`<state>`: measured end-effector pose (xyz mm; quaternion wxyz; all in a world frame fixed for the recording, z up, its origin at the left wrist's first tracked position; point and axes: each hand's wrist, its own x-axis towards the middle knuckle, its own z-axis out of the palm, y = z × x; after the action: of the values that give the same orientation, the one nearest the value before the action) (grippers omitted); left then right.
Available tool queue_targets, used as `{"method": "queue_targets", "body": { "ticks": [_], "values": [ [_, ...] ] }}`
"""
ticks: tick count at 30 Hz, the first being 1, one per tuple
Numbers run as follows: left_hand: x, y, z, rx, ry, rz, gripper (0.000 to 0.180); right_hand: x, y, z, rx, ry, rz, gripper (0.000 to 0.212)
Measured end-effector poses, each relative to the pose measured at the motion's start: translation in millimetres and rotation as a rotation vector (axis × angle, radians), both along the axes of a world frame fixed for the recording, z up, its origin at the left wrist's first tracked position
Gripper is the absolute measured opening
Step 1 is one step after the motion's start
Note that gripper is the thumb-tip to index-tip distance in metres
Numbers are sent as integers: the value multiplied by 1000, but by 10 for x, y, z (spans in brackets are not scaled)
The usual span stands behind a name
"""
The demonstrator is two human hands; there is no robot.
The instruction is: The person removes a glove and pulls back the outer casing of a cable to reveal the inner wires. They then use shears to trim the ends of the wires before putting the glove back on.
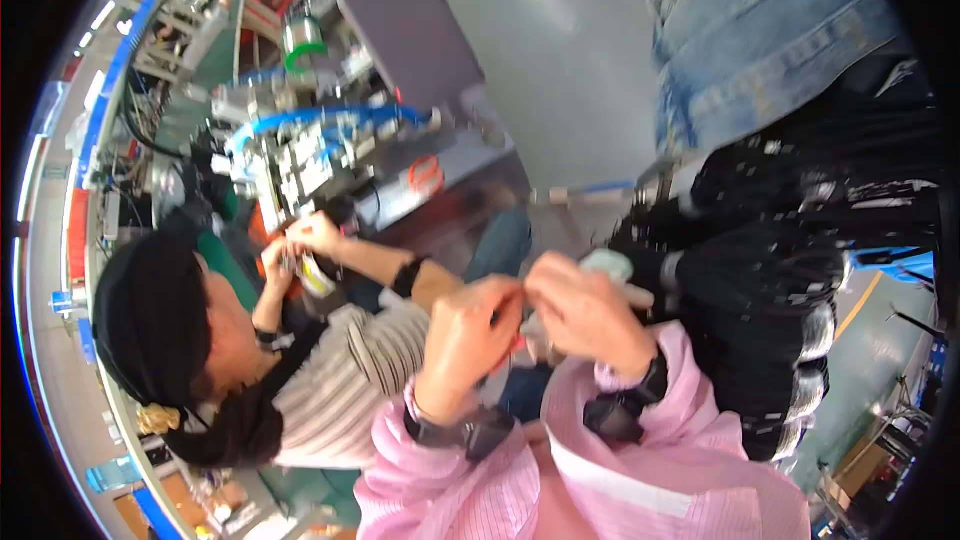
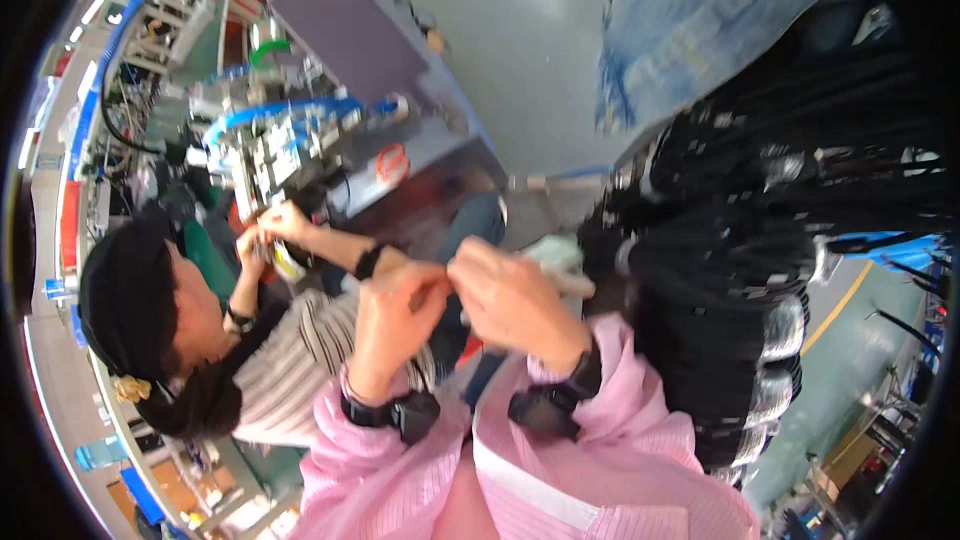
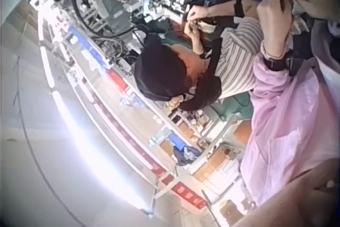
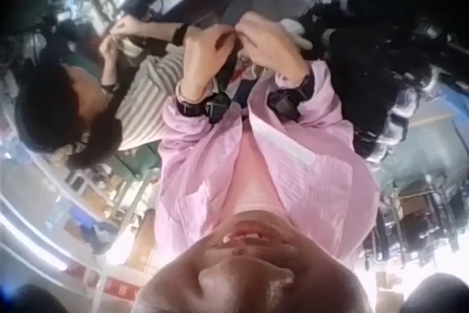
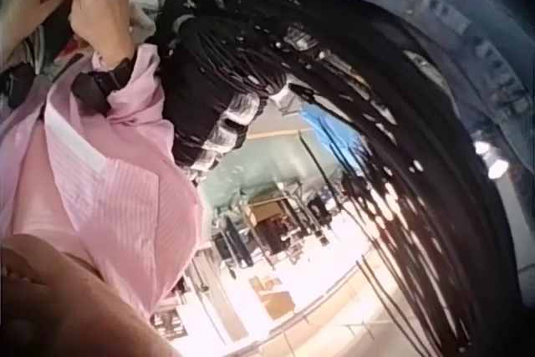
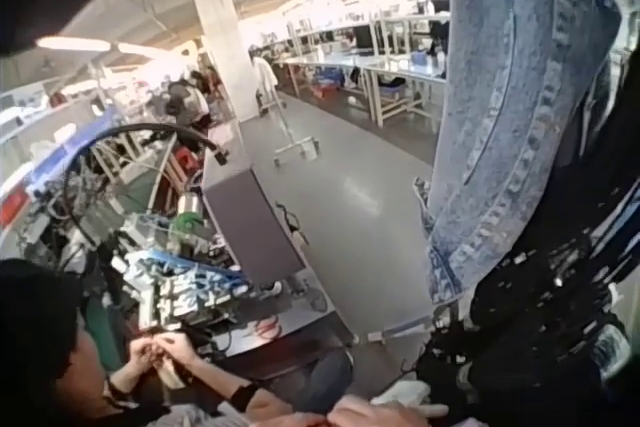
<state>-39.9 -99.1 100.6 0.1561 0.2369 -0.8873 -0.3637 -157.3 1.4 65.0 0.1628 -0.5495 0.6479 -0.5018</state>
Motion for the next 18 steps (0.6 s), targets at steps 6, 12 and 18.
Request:
{"method": "queue_targets", "body": {
  "ticks": [6,12,18],
  "values": [
    [176,79,-306,24,32,89,11,172,16,-180,-49,-40,-26,3],
    [272,95,-265,28,89,56,13,313,38,-260,-97,-19,-114,4],
    [407,45,-374,79,130,8,12,308,39,-258,3,157,-7,5]
  ]
}}
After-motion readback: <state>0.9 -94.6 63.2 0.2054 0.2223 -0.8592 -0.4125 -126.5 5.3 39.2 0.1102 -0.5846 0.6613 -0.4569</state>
